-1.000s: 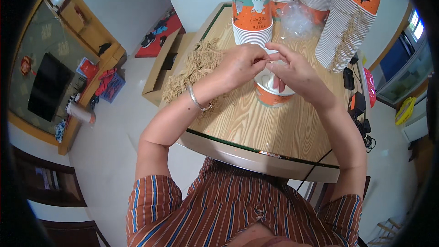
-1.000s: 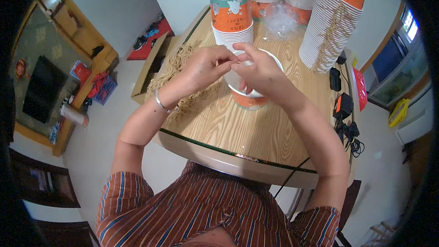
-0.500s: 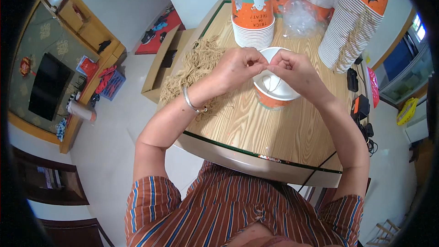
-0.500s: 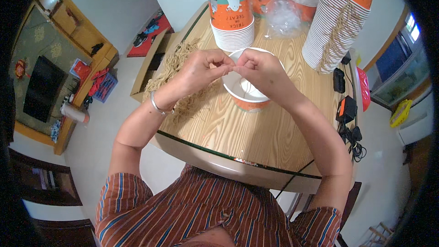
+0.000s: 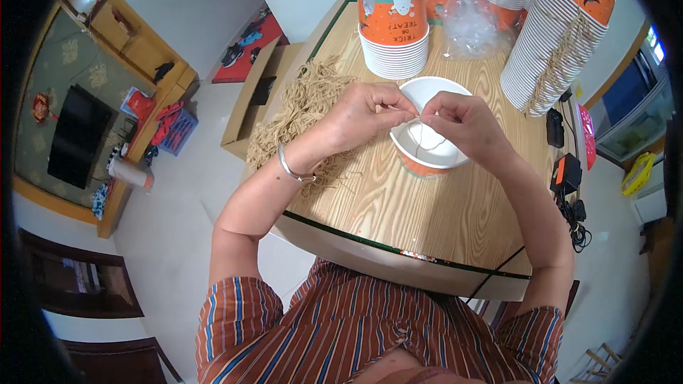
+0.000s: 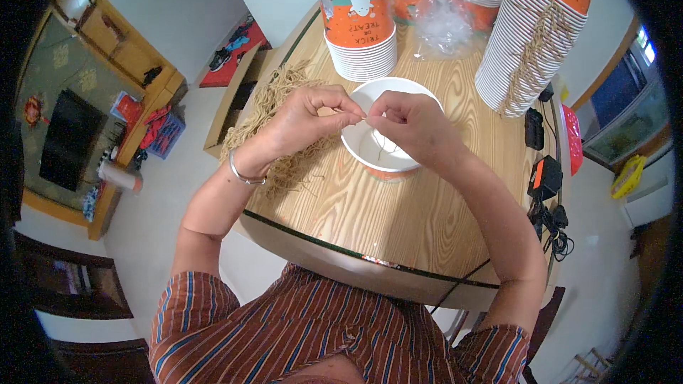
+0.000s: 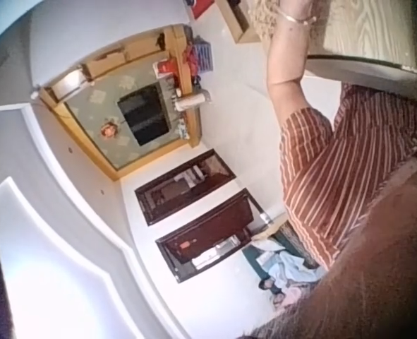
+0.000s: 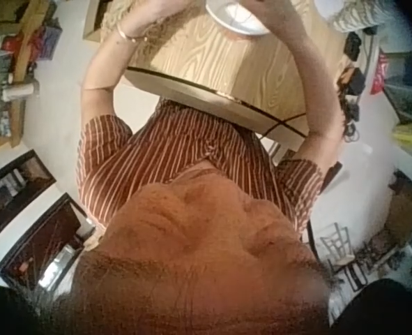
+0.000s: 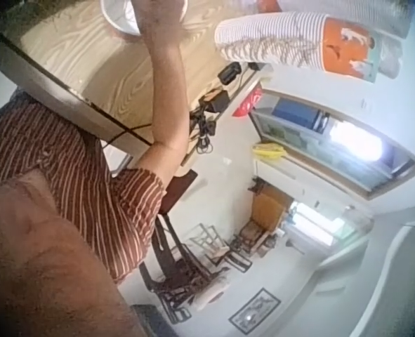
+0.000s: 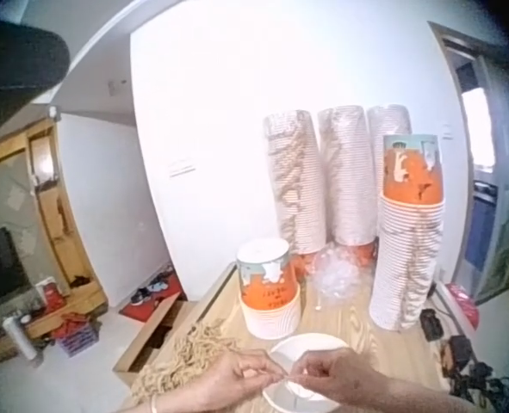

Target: Threading handles and filling paper buckets with shredded material.

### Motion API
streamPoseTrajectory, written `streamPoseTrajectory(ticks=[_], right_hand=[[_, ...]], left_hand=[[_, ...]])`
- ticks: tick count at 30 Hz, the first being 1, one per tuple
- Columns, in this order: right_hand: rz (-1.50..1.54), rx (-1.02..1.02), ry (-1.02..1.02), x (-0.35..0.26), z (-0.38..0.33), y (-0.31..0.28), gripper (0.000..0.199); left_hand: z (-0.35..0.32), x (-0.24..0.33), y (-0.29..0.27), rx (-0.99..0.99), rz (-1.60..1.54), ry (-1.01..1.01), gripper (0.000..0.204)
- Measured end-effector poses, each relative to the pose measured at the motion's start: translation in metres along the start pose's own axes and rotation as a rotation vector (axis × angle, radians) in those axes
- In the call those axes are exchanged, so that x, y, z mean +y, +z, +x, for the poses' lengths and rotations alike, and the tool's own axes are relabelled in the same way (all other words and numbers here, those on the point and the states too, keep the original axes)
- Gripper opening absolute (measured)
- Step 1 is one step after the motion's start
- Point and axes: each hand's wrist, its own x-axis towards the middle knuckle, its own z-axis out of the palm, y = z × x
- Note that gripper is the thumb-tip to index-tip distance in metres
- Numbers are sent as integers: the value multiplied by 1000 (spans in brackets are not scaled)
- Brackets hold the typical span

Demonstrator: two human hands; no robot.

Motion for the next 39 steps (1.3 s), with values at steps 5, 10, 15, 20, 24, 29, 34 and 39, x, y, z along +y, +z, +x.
streamPoseTrajectory(ticks=[5,10,15,20,24,29,34,39], right_hand=[[-14,-31,27,3,1,-2,10],[6,-3,-12,13,2,-6,11],[42,-4,15,23,5,-13,11],[48,12,69,23,1,-17,7],[103,4,8,24,4,-16,6],[68,3,20,15,2,-17,8],[118,9,-27,15,3,-13,10],[126,10,-14,20,2,-13,10]], left_hand=[[3,0,3,15,100,77,8],[4,-4,1,38,145,97,6],[5,-9,-4,47,117,38,6],[6,-7,-8,49,127,22,8],[3,-17,-14,169,37,-59,17],[6,-8,-9,56,108,110,29],[4,-3,-4,-113,153,159,33],[0,0,-1,-108,21,45,28]])
